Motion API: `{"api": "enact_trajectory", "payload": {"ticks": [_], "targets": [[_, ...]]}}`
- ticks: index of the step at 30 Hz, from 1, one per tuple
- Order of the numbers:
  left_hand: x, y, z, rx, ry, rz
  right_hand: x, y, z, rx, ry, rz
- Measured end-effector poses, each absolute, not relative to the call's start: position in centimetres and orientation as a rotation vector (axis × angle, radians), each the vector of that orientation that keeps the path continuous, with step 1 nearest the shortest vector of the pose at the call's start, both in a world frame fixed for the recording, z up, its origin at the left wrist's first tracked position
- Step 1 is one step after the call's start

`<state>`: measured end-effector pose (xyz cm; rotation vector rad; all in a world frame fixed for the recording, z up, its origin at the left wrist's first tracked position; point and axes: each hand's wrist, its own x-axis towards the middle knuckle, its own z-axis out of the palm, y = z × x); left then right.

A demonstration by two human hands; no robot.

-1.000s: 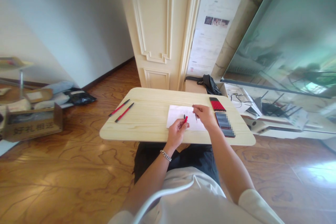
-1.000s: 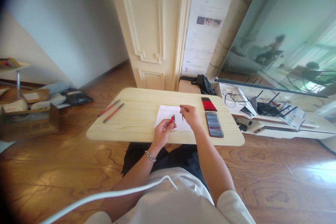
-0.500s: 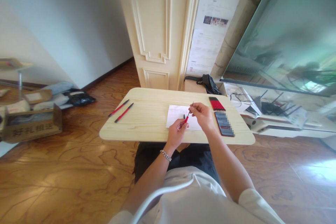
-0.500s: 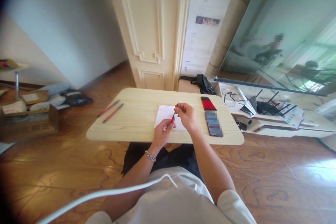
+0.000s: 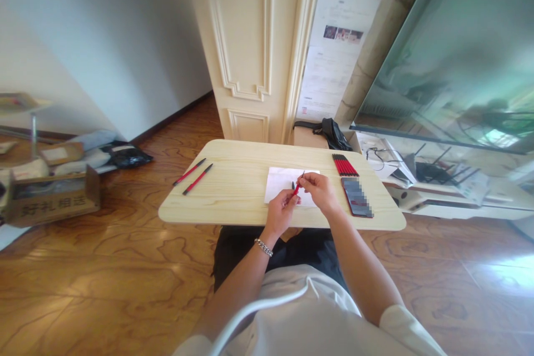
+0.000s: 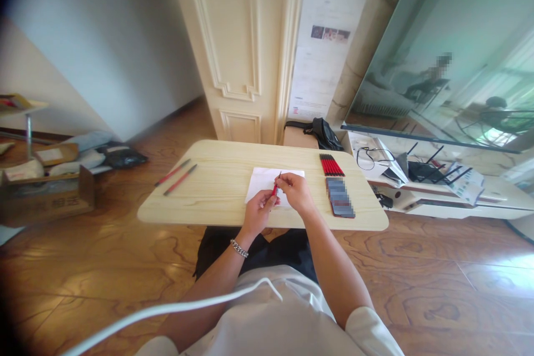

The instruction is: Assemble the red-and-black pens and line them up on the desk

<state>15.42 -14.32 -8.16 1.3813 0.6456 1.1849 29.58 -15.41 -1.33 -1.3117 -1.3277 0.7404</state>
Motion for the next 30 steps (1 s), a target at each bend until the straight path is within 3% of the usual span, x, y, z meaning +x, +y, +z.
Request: {"api": "enact_trajectory", "payload": {"ticks": [15, 20, 26, 30], "targets": [[15.3, -14.3, -8.3, 1.386, 0.663, 1.157, 29.6, -15.5, -2.0, -1.388, -1.318, 0.67], [15.3, -14.5, -7.8, 1.346, 0.65, 1.192, 30.4, -15.4, -1.8, -1.38, -1.36, 0.821], [15.3, -14.5, -7.3, 1.324, 0.68, 1.232, 31.9, -13.1, -4.1, -1.827, -1.503, 0.496], [15.3, -14.4, -7.4, 1.314, 0.687, 1.236, 31.4, -12.3, -4.6, -1.988, -1.689, 0.462]]}}
